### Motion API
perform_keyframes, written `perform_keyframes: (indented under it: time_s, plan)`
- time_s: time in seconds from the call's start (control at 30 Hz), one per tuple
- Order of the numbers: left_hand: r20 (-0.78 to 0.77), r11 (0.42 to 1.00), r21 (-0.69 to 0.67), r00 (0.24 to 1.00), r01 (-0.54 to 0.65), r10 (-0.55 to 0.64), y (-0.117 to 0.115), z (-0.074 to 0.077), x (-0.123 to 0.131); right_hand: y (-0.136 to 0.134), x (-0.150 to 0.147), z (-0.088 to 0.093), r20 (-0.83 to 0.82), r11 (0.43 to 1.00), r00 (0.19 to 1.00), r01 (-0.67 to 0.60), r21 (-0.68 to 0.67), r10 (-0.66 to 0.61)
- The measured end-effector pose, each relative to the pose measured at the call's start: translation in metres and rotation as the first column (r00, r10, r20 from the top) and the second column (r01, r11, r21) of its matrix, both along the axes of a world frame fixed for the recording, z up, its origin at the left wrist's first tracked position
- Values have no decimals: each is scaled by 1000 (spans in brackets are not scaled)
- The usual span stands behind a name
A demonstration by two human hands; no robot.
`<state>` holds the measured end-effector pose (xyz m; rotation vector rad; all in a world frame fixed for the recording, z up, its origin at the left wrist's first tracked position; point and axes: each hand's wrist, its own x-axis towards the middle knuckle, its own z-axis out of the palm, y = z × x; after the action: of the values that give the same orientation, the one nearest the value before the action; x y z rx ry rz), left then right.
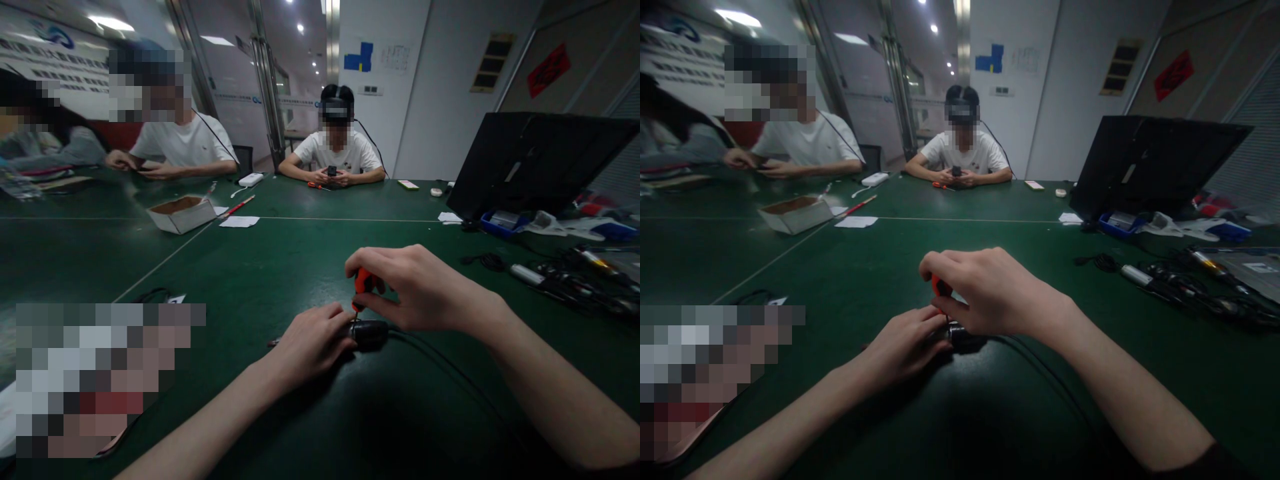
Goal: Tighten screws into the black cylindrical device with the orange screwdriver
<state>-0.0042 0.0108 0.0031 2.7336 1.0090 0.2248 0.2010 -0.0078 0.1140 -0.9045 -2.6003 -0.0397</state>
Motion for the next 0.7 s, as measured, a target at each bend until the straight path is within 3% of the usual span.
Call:
perform_keyframes:
  time_s: [0.7]
  plan:
    - [40,1000,1,999,26,-26,-2,3,-1,1,-1,0,-12,1000,1000,10,-20,-10]
